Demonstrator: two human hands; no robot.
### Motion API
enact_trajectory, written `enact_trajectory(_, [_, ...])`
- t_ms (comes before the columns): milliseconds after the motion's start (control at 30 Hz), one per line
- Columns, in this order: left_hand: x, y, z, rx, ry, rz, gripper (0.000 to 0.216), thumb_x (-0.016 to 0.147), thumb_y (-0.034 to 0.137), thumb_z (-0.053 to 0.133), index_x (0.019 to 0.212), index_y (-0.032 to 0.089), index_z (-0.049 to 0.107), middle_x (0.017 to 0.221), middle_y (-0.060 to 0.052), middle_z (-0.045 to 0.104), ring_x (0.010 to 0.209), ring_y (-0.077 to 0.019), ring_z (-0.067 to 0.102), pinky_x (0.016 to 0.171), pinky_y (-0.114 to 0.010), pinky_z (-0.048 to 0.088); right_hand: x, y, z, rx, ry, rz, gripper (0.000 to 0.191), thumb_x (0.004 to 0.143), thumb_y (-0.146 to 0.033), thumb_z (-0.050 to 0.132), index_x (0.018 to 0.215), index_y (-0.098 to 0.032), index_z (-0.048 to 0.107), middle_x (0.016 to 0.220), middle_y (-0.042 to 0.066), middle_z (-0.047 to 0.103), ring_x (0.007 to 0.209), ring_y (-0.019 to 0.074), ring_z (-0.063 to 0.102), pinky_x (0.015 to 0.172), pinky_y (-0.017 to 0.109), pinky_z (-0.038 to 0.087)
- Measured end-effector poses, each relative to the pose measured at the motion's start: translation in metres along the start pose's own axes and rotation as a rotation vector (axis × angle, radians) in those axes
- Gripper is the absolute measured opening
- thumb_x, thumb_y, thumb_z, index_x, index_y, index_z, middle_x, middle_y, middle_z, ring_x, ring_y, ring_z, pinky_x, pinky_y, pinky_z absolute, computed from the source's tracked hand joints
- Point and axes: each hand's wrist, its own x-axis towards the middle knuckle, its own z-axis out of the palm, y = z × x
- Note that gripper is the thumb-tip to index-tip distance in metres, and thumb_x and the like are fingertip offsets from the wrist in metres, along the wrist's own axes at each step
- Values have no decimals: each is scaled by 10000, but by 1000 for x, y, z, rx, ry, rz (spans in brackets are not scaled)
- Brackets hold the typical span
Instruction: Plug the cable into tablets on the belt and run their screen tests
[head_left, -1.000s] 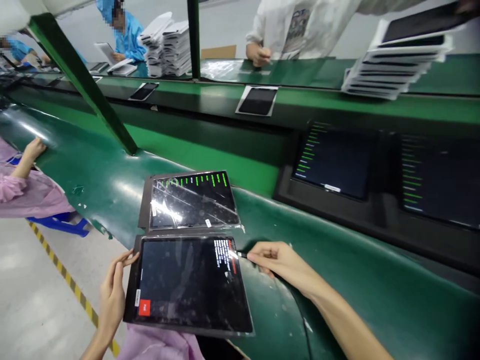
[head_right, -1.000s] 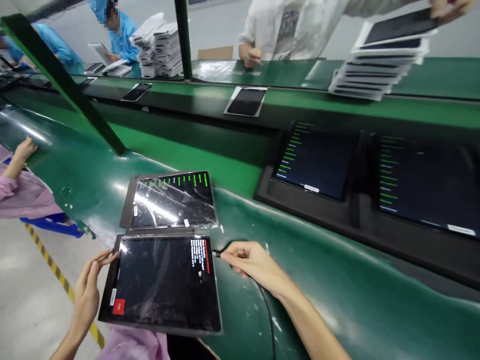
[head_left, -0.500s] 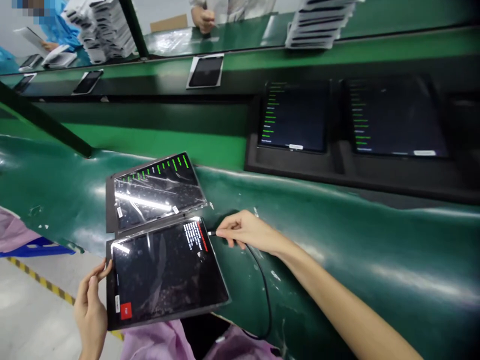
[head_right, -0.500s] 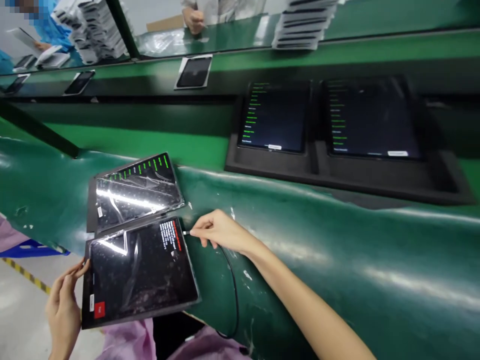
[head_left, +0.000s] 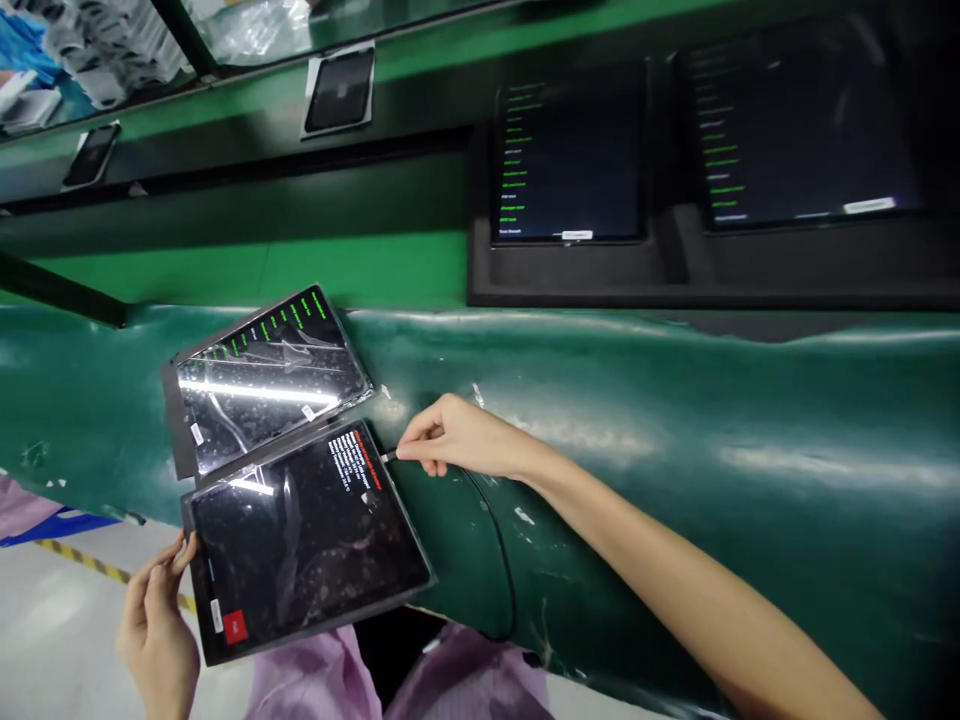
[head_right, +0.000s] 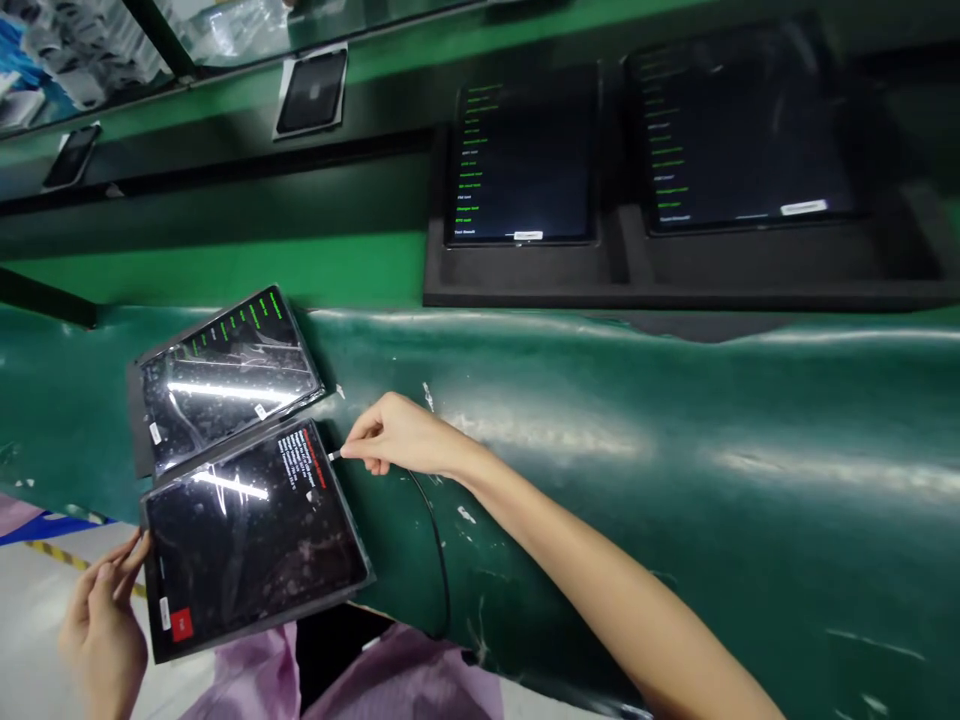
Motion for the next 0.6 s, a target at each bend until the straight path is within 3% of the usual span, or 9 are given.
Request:
enact_trajectory(100, [-1,21,12,-134,148,0,127,982,456,564,1000,480,687,1185,208,719,1305,-220,615,1258,-396,412,4,1,-1,-11,-29,2,275,846,-369,771,859,-96,788,647,57,663,576,120,583,558,236,467])
enact_trajectory(300, [1,24,18,-216,191,-36,192,946,507,677,971,327,739,1124,64,757,1320,-288,606,1263,-521,408,11,7,9,-37,9,-39,229,896,-323,730,799,-117,749,673,61,685,617,139,626,596,241,472])
enact_trajectory(500, [3,19,6,-194,103,-64,275,991,552,636,1052,293,704,1176,28,745,1318,-286,609,1262,-522,405,14,18,27,14,124,-52,246,909,-348,698,794,-132,725,720,75,710,677,166,683,626,252,519])
enact_trajectory(600, [20,31,-10,17,17,-51,345,1007,585,588,1054,259,691,1115,-9,766,1257,-326,646,1222,-605,419,18,19,24,-10,133,-107,360,895,-495,711,864,-137,740,818,102,733,755,211,716,641,289,575])
